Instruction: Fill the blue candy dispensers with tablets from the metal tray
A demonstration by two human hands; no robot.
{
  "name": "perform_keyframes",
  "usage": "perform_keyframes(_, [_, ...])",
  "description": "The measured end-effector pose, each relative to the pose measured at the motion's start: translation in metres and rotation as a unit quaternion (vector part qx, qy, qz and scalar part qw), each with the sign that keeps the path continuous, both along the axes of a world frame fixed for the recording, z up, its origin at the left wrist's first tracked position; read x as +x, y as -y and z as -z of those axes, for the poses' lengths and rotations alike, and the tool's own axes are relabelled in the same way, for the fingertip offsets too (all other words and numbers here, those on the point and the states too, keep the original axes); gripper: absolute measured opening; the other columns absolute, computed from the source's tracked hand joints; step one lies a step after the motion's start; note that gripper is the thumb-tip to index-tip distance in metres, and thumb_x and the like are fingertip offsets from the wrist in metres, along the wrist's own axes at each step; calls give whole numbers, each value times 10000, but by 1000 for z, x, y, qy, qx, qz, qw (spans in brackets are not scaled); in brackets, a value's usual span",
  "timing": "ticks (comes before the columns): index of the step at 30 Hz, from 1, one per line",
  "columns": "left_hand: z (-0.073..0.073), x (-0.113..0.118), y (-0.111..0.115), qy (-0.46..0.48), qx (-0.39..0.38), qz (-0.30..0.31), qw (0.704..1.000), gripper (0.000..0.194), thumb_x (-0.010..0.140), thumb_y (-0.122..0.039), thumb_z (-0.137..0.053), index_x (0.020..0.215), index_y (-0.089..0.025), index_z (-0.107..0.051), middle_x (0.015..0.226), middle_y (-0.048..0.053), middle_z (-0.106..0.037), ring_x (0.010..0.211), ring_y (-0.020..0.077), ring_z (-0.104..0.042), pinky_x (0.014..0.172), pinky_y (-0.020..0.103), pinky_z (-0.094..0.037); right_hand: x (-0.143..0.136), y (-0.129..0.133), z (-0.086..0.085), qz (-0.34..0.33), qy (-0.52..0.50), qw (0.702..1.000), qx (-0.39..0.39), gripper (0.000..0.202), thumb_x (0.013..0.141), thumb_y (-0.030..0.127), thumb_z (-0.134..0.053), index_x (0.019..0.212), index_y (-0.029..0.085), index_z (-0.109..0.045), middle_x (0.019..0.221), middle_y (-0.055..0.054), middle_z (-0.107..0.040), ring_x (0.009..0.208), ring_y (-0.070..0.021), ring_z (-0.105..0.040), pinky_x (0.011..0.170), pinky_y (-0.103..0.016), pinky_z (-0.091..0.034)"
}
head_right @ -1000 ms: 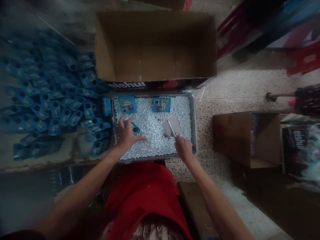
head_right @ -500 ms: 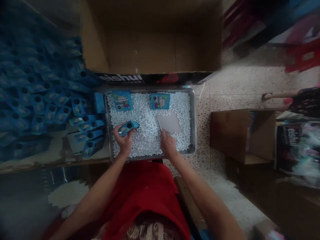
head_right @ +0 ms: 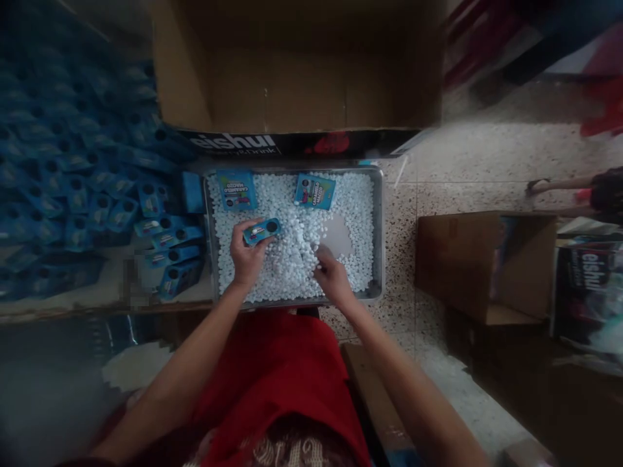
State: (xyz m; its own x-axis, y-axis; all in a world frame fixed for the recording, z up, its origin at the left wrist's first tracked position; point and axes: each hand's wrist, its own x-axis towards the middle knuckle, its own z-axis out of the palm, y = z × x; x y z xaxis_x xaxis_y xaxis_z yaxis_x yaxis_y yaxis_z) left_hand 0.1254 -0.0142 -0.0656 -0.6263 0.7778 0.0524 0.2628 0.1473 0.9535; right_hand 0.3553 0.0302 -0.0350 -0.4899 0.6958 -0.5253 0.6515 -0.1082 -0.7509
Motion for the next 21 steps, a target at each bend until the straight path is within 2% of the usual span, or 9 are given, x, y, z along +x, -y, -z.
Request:
perform_keyframes(3, [-10,-11,-1,-7,4,30,1000,359,806,-277,-797,1126,-268,-633,1154,36,-694,1166,238,-654,1090,445,-501,8,-5,-36,-4,-44,999,-25,256,765,204,-483,944,186,-665,783,15,-598,757,-164,-548,690,-241,-408])
perform_keyframes(7, [-13,-16,-5,-2,21,69,997,303,793,-177,-740,1063,-269,-638,1151,34,-693,1183,242,-650,1114,478,-494,-2,-22,-73,-52,-15,998,-43,187,714,181,-526,836,182,-668,668,29,-555,649,-141,-501,605,-235,-366])
perform_keyframes(10, [-14,-19,-4,-24,24,106,994,307,778,-82,-667,1021,-267,-643,1141,36,-700,1198,244,-645,1149,509,-458,-13,-35,-91,-79,17,994,-74,155,691,179,-579,810,183,-678,612,41,-541,566,-118,-474,531,-224,-337])
perform_keyframes(14, [-19,-24,2,-86,-1,139,987,394,737,-5,-618,1033,-263,-655,1127,33,-708,1219,253,-632,1211,559,-355,-29,-47,-113,-80,51,982,-164,138,681,189,-654,816,184,-678,524,60,-519,455,-101,-482,441,-209,-332])
perform_keyframes(18, [-20,-27,3,-119,-14,149,981,430,737,19,-591,1064,-252,-652,1159,44,-700,1189,242,-629,1123,494,-448,-46,-57,-137,-46,76,963,-256,183,683,211,-717,859,176,-684,466,59,-539,391,-99,-485,388,-202,-335])
perform_keyframes(21, [-18,-29,-1,-114,-3,147,983,411,759,2,-617,1071,-263,-639,1142,45,-698,1138,239,-641,1032,450,-509,-55,-61,-156,-22,81,956,-282,187,679,223,-738,852,172,-688,478,42,-578,384,-90,-474,378,-201,-331])
